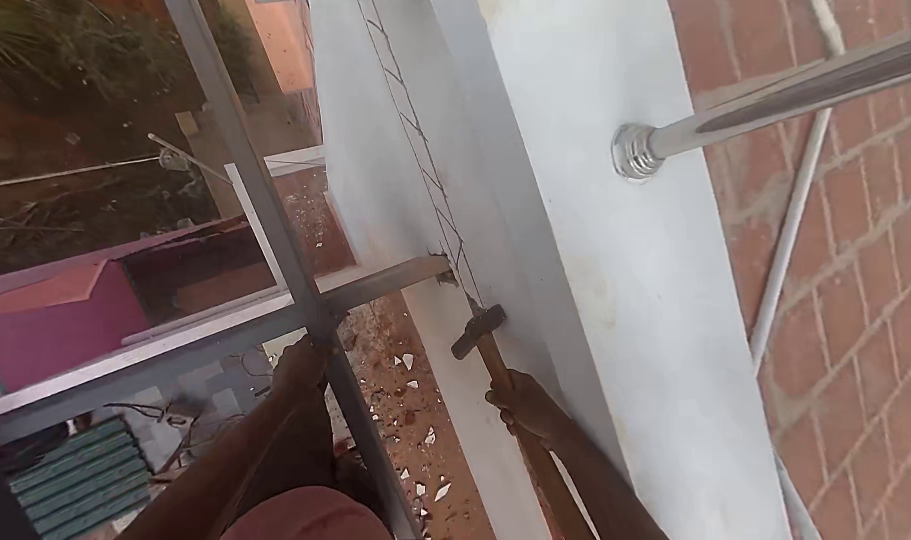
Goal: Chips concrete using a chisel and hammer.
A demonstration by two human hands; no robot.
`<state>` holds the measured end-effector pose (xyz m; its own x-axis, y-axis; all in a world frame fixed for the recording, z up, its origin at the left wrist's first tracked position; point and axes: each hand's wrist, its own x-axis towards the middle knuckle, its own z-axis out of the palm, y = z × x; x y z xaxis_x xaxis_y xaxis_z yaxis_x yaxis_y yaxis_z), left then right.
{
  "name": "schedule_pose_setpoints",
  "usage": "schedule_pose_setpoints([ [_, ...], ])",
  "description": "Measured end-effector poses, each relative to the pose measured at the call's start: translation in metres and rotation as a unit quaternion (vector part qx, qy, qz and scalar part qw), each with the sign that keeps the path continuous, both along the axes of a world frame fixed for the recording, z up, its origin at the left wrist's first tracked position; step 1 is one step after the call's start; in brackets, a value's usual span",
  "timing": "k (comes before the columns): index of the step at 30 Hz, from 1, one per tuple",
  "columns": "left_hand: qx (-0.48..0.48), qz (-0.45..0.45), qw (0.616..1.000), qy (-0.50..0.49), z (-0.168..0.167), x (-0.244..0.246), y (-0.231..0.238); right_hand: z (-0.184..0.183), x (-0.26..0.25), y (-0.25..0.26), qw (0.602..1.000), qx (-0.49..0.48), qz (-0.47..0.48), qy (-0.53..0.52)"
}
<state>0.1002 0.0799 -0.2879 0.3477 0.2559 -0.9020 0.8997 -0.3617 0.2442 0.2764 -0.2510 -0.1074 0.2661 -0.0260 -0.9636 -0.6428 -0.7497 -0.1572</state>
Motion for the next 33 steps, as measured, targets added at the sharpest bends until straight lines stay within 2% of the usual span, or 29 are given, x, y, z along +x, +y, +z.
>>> schedule_pose_setpoints([
  [5,-0.013,-0.009,0.999,0.051,-0.010,0.004,0.002,-0.013,0.000,-0.008,0.998,-0.061,0.028,0.015],
  [12,-0.027,0.000,0.999,0.042,-0.017,0.000,0.005,-0.021,-0.001,-0.014,0.991,-0.117,0.065,0.023],
  [20,-0.043,0.036,0.998,0.017,-0.023,-0.009,0.002,-0.021,-0.001,-0.016,0.989,-0.107,0.081,0.061],
  [26,-0.035,0.031,0.999,0.019,-0.021,-0.007,0.001,-0.023,0.000,-0.013,0.992,-0.111,0.059,0.033],
  [33,-0.021,0.057,0.998,0.016,-0.015,-0.006,0.001,-0.027,-0.005,-0.010,0.991,-0.085,0.096,0.032],
])
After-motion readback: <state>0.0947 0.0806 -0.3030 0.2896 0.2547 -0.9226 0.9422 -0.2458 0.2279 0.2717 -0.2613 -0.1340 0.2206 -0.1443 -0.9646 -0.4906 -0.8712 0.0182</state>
